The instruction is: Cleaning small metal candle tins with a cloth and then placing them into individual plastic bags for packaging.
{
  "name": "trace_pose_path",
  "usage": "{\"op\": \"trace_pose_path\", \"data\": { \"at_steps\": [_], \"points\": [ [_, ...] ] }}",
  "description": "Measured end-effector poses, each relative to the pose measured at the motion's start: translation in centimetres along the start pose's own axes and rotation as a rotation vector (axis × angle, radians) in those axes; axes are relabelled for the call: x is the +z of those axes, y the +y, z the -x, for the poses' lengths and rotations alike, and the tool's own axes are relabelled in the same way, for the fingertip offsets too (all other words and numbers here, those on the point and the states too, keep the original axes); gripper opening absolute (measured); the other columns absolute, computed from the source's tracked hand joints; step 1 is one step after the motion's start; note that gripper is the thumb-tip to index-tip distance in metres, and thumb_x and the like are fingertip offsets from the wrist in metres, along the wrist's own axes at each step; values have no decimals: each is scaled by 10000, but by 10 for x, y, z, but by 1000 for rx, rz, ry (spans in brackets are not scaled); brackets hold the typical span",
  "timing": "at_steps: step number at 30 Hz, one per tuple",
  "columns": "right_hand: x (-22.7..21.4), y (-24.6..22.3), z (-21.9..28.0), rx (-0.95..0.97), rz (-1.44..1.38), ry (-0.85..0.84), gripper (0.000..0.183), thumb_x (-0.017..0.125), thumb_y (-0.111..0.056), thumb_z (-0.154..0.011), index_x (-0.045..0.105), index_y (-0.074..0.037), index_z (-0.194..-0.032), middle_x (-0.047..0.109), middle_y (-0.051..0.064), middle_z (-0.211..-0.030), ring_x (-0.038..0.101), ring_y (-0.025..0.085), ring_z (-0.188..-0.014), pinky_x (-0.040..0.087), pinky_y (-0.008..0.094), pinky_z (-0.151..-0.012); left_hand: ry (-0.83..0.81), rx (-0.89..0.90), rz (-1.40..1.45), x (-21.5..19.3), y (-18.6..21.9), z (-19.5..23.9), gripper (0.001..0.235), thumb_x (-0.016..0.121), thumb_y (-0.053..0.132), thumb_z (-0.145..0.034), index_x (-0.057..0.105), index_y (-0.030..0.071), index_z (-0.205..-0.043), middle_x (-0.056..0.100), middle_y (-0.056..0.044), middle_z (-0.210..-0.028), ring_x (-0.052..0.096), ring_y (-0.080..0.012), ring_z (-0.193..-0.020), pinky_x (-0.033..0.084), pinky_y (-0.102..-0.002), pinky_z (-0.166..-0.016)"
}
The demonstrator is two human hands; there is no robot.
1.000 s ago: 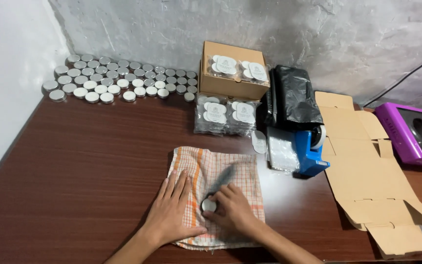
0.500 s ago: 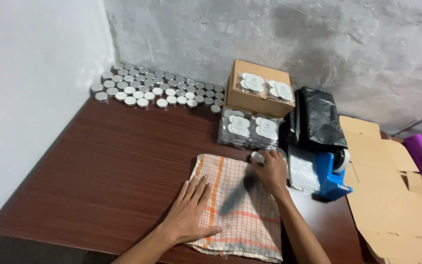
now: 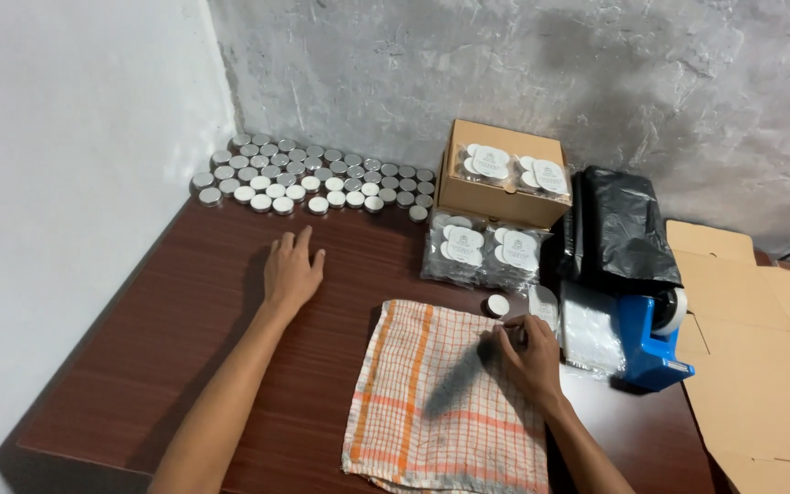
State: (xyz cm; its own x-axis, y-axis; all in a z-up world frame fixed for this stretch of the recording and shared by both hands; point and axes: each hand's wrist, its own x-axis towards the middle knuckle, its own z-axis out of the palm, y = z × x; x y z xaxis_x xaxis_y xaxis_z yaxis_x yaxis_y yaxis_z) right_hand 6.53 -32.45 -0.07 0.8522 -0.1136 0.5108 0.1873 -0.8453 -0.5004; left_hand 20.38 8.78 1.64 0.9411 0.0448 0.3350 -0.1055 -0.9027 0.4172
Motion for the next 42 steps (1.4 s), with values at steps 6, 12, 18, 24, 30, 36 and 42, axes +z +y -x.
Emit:
{"op": "trace_pose_path", "data": {
  "at_steps": [6,12,18,24,30,36,42],
  "points": [
    [-6,-7,-3,61,-117,-5,207,801,-280,-860,710,-135,-977,616,94,-756,617,299,-721,503,398,-650,93,-84,21,3,26,-48,429,692,294,-983,671,96,-1364,605,-199,-1163,650,-383,-1108,605,-481,-828],
    [-9,-3,-1,50,-130,-35,191,799,-263,-845,717,-161,-985,665,64,-804,613,271,-738,512,393,-677,222,25,-86,34,3,-52,253,739,270,-958,738,115,-1158,580,-111,-1082,641,-335,-1026,577,-431,-789],
    [-7,1,1,21,-112,-63,182,782,-273,-870,701,-161,-988,601,42,-741,587,245,-721,510,365,-683,189,79,-41,37,4,-16,205,769,278,-932,733,149,-1088,701,-57,-1088,603,-291,-1115,514,-408,-890],
    [-7,2,1,-18,-139,-40,199,782,-265,-865,685,-147,-994,599,67,-751,589,284,-726,508,406,-691,137,252,300,30,65,58,334,833,227,-828,727,110,-1123,747,-148,-1051,642,-343,-1104,497,-459,-985],
    [-3,13,1,-90,-131,-3,169,767,-247,-884,680,-132,-972,552,47,-709,551,256,-675,488,371,-658,-206,413,408,49,128,141,610,872,448,-763,643,227,-1283,703,-35,-1047,678,-266,-1117,510,-404,-958],
    [-20,-28,14,-302,76,-214,317,722,-399,-900,706,-156,-1104,699,39,-1003,564,213,-933,452,352,-846,-452,320,337,2,142,145,1143,760,724,-723,276,175,-1600,461,-108,-1568,372,-282,-1463,280,-538,-1205],
    [-1,-71,19,-362,-1,-320,428,757,-341,-917,690,-79,-1249,606,37,-984,487,220,-886,446,361,-743,-594,568,-103,-28,128,166,1344,556,956,-841,-29,26,-1616,-96,-190,-1696,-146,-347,-1551,-73,-477,-1222]
  ]
}}
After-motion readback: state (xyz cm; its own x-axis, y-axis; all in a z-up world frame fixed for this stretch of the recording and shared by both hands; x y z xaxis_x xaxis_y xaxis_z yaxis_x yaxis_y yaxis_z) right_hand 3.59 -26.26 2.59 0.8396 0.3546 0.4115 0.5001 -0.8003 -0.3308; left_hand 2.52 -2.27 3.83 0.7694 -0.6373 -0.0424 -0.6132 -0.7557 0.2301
